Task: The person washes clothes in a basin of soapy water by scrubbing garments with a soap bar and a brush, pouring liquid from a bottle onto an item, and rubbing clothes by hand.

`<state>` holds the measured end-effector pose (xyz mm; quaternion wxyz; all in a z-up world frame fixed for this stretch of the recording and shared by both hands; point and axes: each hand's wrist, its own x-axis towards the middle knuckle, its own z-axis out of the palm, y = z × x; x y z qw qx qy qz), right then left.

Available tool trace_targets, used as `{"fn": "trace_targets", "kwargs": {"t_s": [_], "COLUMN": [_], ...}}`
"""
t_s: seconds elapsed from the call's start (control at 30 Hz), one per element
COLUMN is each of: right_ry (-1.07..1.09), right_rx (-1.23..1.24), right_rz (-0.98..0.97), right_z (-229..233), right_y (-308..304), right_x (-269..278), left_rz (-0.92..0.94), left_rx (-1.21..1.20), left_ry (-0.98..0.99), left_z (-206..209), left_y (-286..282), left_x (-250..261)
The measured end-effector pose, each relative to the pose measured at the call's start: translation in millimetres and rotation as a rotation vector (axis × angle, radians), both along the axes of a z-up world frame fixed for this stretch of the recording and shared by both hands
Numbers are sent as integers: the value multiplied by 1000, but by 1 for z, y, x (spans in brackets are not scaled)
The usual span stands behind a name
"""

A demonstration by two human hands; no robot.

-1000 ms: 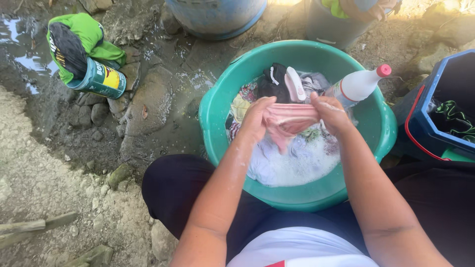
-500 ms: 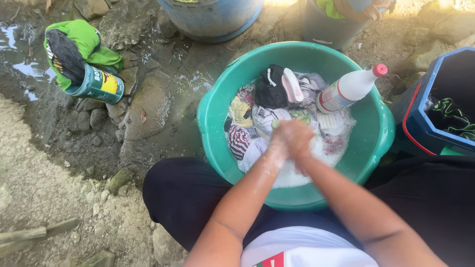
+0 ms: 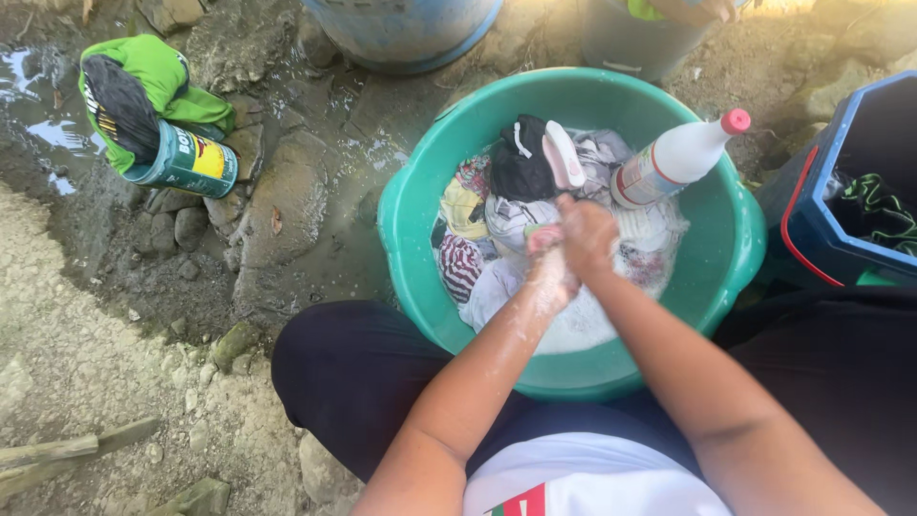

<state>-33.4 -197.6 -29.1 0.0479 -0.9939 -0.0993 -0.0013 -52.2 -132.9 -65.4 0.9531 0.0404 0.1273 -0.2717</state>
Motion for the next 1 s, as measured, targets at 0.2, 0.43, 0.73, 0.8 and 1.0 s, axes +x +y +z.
{"fn": "trace_targets", "kwargs": {"t_s": [0.2,0.43,0.73,0.8,1.0], "right_ry": [-90,281,870,890,841], "right_rx": [633,1384,1047,1071,2200], "right_rz": [-248,-723,127,27,0], "right_z": [-19,-10,66,87,140], "right_y": [-32,-83,-109,-119,-57], "right_x": [14,48,42,41,31], "left_rz": [-72,-549,-82,212,-87], "left_rx": [157,1420,738,367,-241], "left_ry": [-81,-1035,-642,-113,-343], "left_z": [15,36,144,142,22], "left_y": [46,60,130,150,94], "left_x": [12,35,64,77,80]}}
